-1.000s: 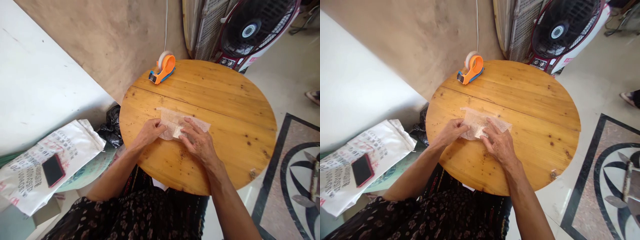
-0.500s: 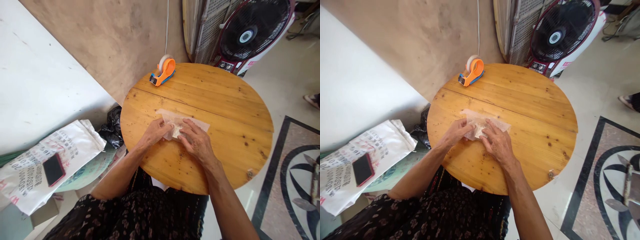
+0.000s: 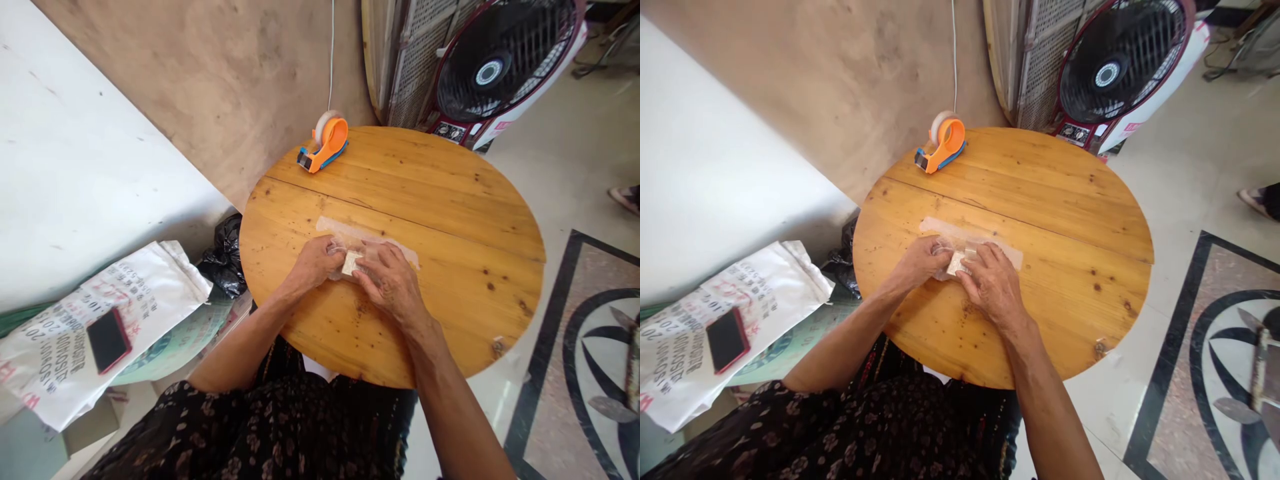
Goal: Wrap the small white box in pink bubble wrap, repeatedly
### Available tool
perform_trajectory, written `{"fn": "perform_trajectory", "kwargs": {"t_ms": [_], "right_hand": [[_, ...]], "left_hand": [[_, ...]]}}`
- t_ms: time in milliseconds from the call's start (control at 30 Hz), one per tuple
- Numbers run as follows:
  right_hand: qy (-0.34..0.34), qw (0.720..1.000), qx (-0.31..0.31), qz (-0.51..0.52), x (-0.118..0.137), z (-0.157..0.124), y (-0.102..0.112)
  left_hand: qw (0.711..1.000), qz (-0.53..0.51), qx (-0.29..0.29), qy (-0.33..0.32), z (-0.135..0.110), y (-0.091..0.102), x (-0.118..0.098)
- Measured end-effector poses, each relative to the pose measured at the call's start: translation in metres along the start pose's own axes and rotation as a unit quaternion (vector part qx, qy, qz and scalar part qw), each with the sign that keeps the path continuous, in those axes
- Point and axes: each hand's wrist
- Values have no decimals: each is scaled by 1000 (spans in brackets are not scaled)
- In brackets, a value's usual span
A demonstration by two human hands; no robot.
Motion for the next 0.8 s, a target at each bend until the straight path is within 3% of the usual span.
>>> {"fn": "perform_trajectory", "kwargs": {"t_ms": [133, 367, 567, 800], "right_hand": [[5, 1000, 1, 8, 1, 0, 1], [-8, 1000, 14, 6, 1, -2, 1], [-7, 1000, 12, 9, 1, -1, 1], [-11, 1000, 25, 6, 2, -1, 3]], "left_hand": [[1000, 13, -20, -12, -3, 1, -7], [985, -157, 23, 73, -9, 8, -6], [991, -131, -36, 20, -5, 3, -2], [996, -74, -44, -3, 1, -2, -10]]}}
Point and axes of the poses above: each hand's wrist, its own z-axis towards the middle knuckle, its own y-axis out of the back of the hand, x = y × z, and after that the axes turned 13 degrees about -x, right-handed
